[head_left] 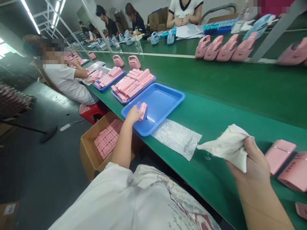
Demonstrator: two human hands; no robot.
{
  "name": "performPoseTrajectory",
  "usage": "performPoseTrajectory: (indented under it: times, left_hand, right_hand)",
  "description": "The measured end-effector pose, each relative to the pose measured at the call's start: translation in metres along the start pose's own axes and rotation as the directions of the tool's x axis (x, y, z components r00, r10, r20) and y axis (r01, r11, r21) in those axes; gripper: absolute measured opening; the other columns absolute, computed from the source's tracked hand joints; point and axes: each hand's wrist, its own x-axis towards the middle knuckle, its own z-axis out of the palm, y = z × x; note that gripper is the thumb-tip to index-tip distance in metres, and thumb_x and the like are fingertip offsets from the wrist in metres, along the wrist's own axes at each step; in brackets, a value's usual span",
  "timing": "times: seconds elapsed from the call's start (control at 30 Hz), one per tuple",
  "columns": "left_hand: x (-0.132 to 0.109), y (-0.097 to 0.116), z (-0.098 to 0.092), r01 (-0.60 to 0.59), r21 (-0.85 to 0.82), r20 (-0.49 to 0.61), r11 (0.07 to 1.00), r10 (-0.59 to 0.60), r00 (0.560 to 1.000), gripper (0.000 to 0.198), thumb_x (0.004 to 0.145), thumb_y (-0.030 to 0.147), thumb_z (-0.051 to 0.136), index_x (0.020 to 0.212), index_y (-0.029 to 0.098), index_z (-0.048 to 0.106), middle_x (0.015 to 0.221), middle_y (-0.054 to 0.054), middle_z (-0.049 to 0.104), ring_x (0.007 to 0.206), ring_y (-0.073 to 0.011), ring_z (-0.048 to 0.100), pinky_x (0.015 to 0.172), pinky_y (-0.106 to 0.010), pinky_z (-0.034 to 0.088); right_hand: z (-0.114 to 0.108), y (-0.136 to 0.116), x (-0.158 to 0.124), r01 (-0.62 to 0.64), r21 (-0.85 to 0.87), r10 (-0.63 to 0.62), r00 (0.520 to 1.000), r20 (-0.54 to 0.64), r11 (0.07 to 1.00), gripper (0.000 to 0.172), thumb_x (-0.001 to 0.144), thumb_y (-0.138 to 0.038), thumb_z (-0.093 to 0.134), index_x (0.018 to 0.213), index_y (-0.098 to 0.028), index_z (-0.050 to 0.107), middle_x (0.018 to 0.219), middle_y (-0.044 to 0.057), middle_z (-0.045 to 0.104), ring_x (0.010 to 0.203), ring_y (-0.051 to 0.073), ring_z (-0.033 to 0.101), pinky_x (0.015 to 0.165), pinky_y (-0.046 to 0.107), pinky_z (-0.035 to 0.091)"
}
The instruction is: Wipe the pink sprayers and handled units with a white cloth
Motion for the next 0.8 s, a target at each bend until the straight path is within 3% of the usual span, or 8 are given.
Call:
performPoseTrajectory:
  times: [0.13, 0.2, 0.27, 0.37, 0.47, 0.57, 0.67, 0.8]
  left_hand:
    - [-0.03, 0.039, 0.027, -0.19, -0.355, 0.224, 0.915, 0.281, 0.933, 0.055, 0.086, 0.031, 0.046, 0.139, 0.017, 0.038, 0.108, -0.011, 0.065, 0.085, -0.0196, 0.068, 0.073, -0.033, 0.055]
    - [-0.05, 0.061, 0.047, -0.15, -0.645, 0.365, 0.75, 0.474, 0.801, 0.054, 0.08, 0.034, 0.054, 0.131, 0.018, 0.046, 0.104, -0.01, 0.064, 0.08, -0.0188, 0.068, 0.069, -0.032, 0.055]
    - [-0.068, 0.081, 0.069, 0.015, -0.78, 0.487, 0.625, 0.592, 0.642, 0.051, 0.072, 0.033, 0.062, 0.12, 0.017, 0.054, 0.095, -0.009, 0.064, 0.074, -0.0181, 0.066, 0.065, -0.031, 0.053]
    - [-0.089, 0.101, 0.1, 0.172, -0.762, 0.613, 0.624, 0.61, 0.503, 0.042, 0.068, 0.029, 0.063, 0.108, 0.017, 0.057, 0.086, -0.005, 0.061, 0.065, -0.0137, 0.061, 0.059, -0.028, 0.05]
    - [-0.101, 0.107, 0.124, 0.113, -0.72, 0.644, 0.685, 0.598, 0.477, 0.043, 0.071, 0.03, 0.062, 0.111, 0.018, 0.055, 0.085, -0.003, 0.06, 0.059, -0.0097, 0.055, 0.055, -0.025, 0.046]
    - [-0.106, 0.101, 0.135, -0.16, -0.649, 0.594, 0.744, 0.626, 0.505, 0.046, 0.078, 0.034, 0.063, 0.119, 0.019, 0.051, 0.101, -0.007, 0.061, 0.074, -0.0137, 0.059, 0.065, -0.028, 0.049]
    - [-0.107, 0.094, 0.138, -0.464, -0.54, 0.487, 0.702, 0.71, 0.509, 0.047, 0.078, 0.035, 0.066, 0.121, 0.021, 0.051, 0.116, -0.01, 0.058, 0.1, -0.0214, 0.058, 0.083, -0.034, 0.048]
    - [-0.109, 0.089, 0.137, -0.666, -0.43, 0.397, 0.61, 0.79, 0.467, 0.045, 0.08, 0.032, 0.066, 0.122, 0.022, 0.051, 0.11, -0.008, 0.059, 0.096, -0.0203, 0.058, 0.081, -0.033, 0.048]
  right_hand:
    - [-0.006, 0.006, 0.02, 0.039, 0.137, -0.03, 0.998, -0.062, 0.99, 0.013, 0.071, -0.037, 0.065, 0.074, -0.025, 0.067, 0.088, 0.004, 0.07, 0.086, 0.018, 0.068, 0.077, 0.027, 0.058]
    - [-0.007, 0.006, 0.028, 0.065, 0.19, -0.045, 0.993, -0.107, 0.98, 0.016, 0.076, -0.036, 0.058, 0.072, -0.023, 0.066, 0.088, 0.005, 0.071, 0.089, 0.018, 0.068, 0.077, 0.026, 0.058]
    - [-0.008, 0.004, 0.034, 0.087, 0.213, -0.066, 0.992, -0.107, 0.973, 0.018, 0.078, -0.032, 0.052, 0.073, -0.021, 0.066, 0.088, 0.006, 0.071, 0.092, 0.019, 0.068, 0.079, 0.03, 0.058]
    - [-0.011, 0.001, 0.038, 0.126, 0.211, -0.116, 0.991, -0.061, 0.969, 0.015, 0.075, -0.026, 0.054, 0.081, -0.02, 0.066, 0.087, 0.004, 0.071, 0.094, 0.019, 0.068, 0.083, 0.034, 0.057]
    - [-0.013, 0.002, 0.04, 0.2, 0.194, -0.2, 0.98, -0.022, 0.96, 0.016, 0.076, -0.029, 0.058, 0.087, -0.021, 0.066, 0.09, 0.002, 0.072, 0.097, 0.018, 0.067, 0.085, 0.035, 0.056]
    - [-0.014, 0.006, 0.038, 0.269, 0.143, -0.279, 0.958, 0.059, 0.953, 0.022, 0.083, -0.038, 0.055, 0.094, -0.022, 0.066, 0.094, 0.002, 0.072, 0.101, 0.019, 0.066, 0.089, 0.037, 0.054]
    - [-0.013, 0.008, 0.029, 0.25, 0.062, -0.255, 0.962, 0.101, 0.966, 0.032, 0.084, -0.045, 0.056, 0.103, -0.02, 0.065, 0.099, 0.005, 0.071, 0.103, 0.021, 0.065, 0.089, 0.037, 0.054]
    - [-0.011, 0.006, 0.018, 0.225, -0.073, -0.212, 0.965, 0.153, 0.972, 0.037, 0.082, -0.051, 0.059, 0.104, -0.021, 0.067, 0.098, 0.005, 0.071, 0.1, 0.024, 0.065, 0.083, 0.037, 0.055]
